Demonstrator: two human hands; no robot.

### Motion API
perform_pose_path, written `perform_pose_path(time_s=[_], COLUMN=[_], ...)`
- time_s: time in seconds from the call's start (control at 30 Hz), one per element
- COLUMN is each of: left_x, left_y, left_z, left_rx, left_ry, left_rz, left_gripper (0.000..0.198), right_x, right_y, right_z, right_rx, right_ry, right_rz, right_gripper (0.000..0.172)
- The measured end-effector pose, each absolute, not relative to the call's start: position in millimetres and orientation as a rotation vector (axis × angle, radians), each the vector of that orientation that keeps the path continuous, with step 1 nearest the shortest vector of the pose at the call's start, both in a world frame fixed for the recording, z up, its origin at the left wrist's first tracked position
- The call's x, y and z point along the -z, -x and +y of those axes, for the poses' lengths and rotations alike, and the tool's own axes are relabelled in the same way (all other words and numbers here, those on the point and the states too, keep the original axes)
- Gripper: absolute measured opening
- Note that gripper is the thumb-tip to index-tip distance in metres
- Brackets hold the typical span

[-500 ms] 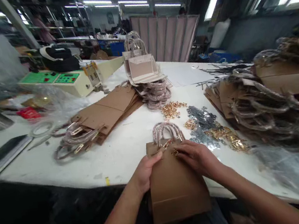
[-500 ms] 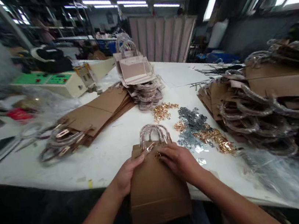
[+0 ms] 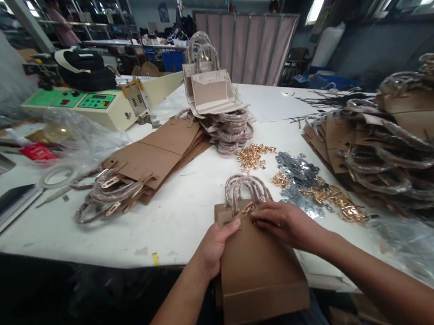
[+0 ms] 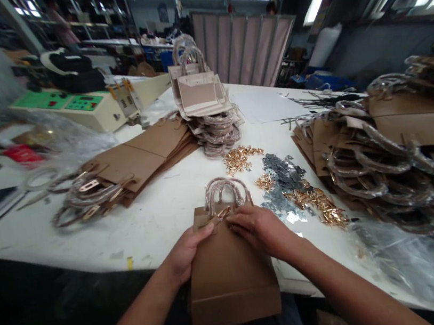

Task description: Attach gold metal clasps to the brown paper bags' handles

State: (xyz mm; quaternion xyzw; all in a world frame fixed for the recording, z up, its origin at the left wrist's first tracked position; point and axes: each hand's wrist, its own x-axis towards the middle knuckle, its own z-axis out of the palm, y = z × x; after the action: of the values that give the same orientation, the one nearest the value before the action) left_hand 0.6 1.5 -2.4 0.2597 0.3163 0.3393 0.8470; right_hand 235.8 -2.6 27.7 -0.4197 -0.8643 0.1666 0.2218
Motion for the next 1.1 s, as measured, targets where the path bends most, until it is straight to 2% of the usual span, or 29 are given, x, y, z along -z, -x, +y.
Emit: perform_pose_path(time_s=[0.23,0.4,0.57,0.77,1.1], left_x=[5.4,3.7,3.6,2.3,4.0], left_y=[-0.6,-1.0,-1.4,-0.7,-1.1], left_z=[1.1,-0.1,0.0,0.7,2.7], left_rx=[-0.714,-0.719,-0.722,-0.724,-0.721], left_ry=[-0.545,-0.563,-0.556,-0.556,-0.516], left_rz=[0.671,0.675,0.665,0.661,0.660], left_gripper=[0.045,0.047,0.046,0.042,0.041], right_x=[-30.0,-36.4,-38.3,-42.3,-41.7], right_y=[-233.2,-234.0,-238.8,-242.8,-244.0], right_z=[3.9,8.1,9.5,11.0,12.3], right_rx=[-0.419,-0.704,-0.793,-1.007,-0.879], right_ry=[1.115,1.041,1.077,1.241,1.196], right_rz=[-2.454,-2.339,-2.283,-2.043,-2.148], right_gripper=[0.028,0.030,0.032,0.015,0.014])
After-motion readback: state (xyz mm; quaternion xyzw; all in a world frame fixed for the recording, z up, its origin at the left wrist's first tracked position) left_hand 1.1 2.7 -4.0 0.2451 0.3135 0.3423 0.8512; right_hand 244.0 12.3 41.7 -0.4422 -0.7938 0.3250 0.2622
